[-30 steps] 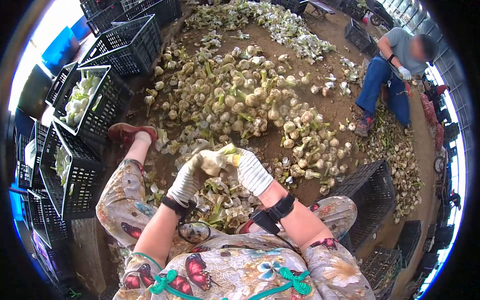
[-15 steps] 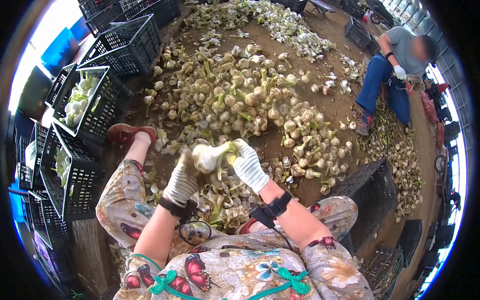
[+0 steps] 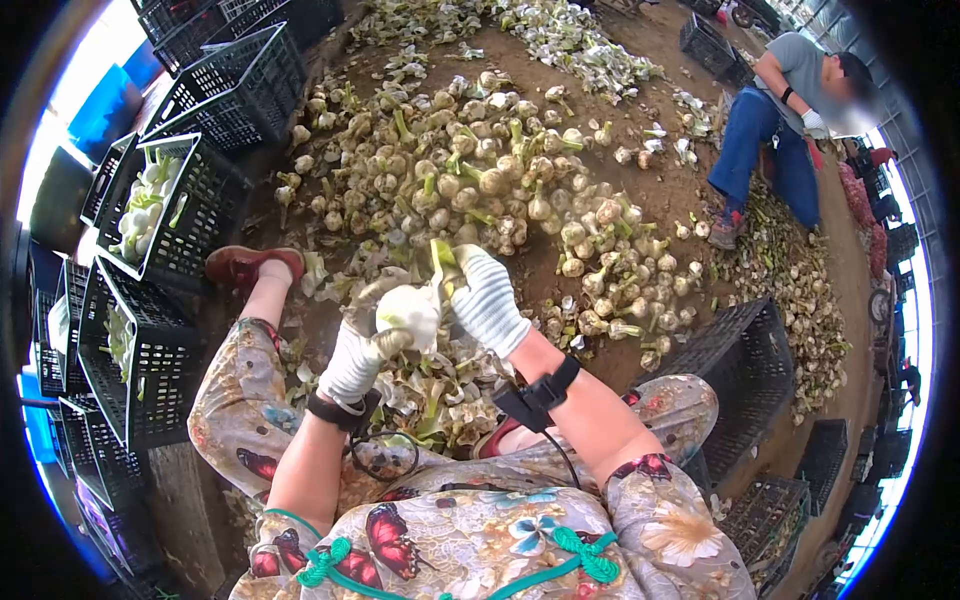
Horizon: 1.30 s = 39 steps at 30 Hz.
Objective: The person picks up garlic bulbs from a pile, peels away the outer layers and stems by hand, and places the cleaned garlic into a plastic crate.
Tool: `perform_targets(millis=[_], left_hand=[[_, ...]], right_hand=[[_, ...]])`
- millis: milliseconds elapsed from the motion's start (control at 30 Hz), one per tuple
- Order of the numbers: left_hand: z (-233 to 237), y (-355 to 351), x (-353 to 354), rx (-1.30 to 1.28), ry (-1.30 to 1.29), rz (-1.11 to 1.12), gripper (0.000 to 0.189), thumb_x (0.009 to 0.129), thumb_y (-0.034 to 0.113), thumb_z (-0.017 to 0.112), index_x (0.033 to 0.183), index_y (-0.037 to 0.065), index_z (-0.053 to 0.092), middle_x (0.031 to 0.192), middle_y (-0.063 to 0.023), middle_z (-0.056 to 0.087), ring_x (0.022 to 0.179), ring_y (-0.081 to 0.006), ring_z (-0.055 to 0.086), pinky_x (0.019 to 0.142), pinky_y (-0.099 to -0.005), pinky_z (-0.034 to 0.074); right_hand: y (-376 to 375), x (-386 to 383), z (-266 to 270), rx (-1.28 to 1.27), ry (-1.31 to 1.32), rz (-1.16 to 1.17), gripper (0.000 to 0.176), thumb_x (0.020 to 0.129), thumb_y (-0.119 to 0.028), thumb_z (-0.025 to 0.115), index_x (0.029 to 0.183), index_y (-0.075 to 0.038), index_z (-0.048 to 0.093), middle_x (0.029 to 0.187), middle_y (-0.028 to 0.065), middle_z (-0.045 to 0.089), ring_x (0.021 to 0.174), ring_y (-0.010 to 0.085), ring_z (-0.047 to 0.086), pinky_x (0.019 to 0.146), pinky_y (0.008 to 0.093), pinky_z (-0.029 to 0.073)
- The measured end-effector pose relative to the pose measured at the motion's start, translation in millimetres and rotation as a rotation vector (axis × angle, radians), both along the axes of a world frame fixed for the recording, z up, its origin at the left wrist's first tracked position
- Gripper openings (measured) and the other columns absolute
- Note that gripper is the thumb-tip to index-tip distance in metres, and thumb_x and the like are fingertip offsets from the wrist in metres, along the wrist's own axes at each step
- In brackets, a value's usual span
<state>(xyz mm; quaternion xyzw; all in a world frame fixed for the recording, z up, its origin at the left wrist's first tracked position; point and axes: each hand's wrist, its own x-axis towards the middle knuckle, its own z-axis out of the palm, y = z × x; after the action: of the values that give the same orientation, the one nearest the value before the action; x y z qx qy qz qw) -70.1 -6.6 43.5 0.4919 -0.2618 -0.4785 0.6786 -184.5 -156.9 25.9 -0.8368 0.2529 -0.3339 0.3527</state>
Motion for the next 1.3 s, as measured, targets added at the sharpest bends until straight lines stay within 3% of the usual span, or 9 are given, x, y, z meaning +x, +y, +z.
perform_targets(millis=[67,300,500,633,733,800,1100,1233,1300], left_hand=[[2.8,0.7,1.0,-0.045,0.13,-0.165,0.079,0.056,0.03,0.085,0.12,0.004,0.047,0.108,-0.0069,0.056,0.102,-0.0177,0.053,0.09,-0.0322,0.043],[-11.3,2.1,8.7,0.023,0.35,-0.26,0.073,0.067,0.027,0.077,0.126,0.005,0.04,0.114,-0.0069,0.053,0.106,-0.0172,0.05,0.093,-0.0296,0.04],[-17.3,0.8,6.2,0.09,0.177,-0.163,0.066,0.067,0.028,0.075,0.12,0.004,0.045,0.112,-0.0068,0.055,0.105,-0.0167,0.051,0.09,-0.0307,0.041],[-24.9,2.3,16.2,0.032,0.28,-0.146,0.062,0.068,0.024,0.074,0.12,0.003,0.046,0.111,-0.0071,0.056,0.102,-0.0166,0.053,0.087,-0.0296,0.044],[-31.7,-0.6,15.2,0.073,0.187,-0.109,0.062,0.069,0.023,0.073,0.12,0.003,0.046,0.111,-0.0072,0.056,0.098,-0.0161,0.055,0.083,-0.0272,0.047],[-20.0,-2.6,6.4,0.107,0.131,-0.089,0.059,0.07,0.02,0.073,0.12,0.003,0.047,0.11,-0.0062,0.056,0.096,-0.0148,0.056,0.081,-0.0261,0.048],[-17.7,2.3,17.0,0.047,0.272,-0.255,0.063,0.07,0.024,0.073,0.124,0.003,0.047,0.111,-0.0063,0.057,0.101,-0.0153,0.054,0.09,-0.0293,0.041],[-24.0,0.7,12.9,0.121,0.117,-0.028,0.057,0.079,0.029,0.068,0.124,0.003,0.045,0.111,-0.0079,0.057,0.096,-0.0152,0.057,0.078,-0.0275,0.049],[-29.2,-1.6,6.5,0.127,0.032,0.106,0.046,0.082,0.027,0.066,0.118,0.003,0.051,0.106,-0.0071,0.059,0.092,-0.0143,0.058,0.076,-0.0267,0.049]], right_hand=[[-7.7,6.5,-20.5,-0.044,0.131,0.044,0.019,0.075,-0.012,0.059,0.089,0.001,0.057,0.077,0.02,0.058,0.071,0.0337,0.058,0.062,0.0364,0.046],[2.0,-23.1,9.4,1.456,-0.228,0.515,0.042,0.079,-0.022,0.067,0.115,-0.005,0.052,0.108,0.0027,0.058,0.1,0.0136,0.055,0.087,0.0273,0.044],[12.0,-18.1,13.5,0.899,0.046,0.396,0.038,0.081,-0.025,0.065,0.111,-0.005,0.053,0.094,0.0013,0.059,0.083,0.0108,0.056,0.071,0.0277,0.051],[-8.7,-31.8,-2.2,1.28,-0.076,0.419,0.032,0.082,-0.019,0.063,0.108,-0.003,0.056,0.094,0.0012,0.058,0.085,0.0095,0.056,0.08,0.0237,0.046],[-0.7,-28.8,-9.8,0.893,0.037,0.31,0.044,0.077,-0.029,0.068,0.11,-0.002,0.056,0.094,0.0043,0.06,0.084,0.0163,0.058,0.077,0.0286,0.048],[7.6,-29.4,17.7,-0.094,0.174,0.212,0.044,0.071,-0.029,0.072,0.104,-0.003,0.058,0.092,0.0132,0.059,0.084,0.0303,0.058,0.077,0.0344,0.048],[12.3,-30.7,11.7,0.961,0.102,0.313,0.018,0.081,-0.012,0.062,0.089,0.003,0.058,0.078,0.0003,0.059,0.066,0.0069,0.053,0.059,0.0215,0.045],[25.0,-30.9,18.0,0.942,0.134,0.188,0.011,0.081,-0.009,0.06,0.087,0.001,0.059,0.077,0.006,0.061,0.067,0.012,0.057,0.057,0.0275,0.047],[34.9,-23.7,2.2,0.362,0.094,0.231,0.015,0.078,-0.011,0.063,0.084,0.002,0.058,0.067,0.0082,0.059,0.057,0.0125,0.053,0.053,0.0256,0.045]])
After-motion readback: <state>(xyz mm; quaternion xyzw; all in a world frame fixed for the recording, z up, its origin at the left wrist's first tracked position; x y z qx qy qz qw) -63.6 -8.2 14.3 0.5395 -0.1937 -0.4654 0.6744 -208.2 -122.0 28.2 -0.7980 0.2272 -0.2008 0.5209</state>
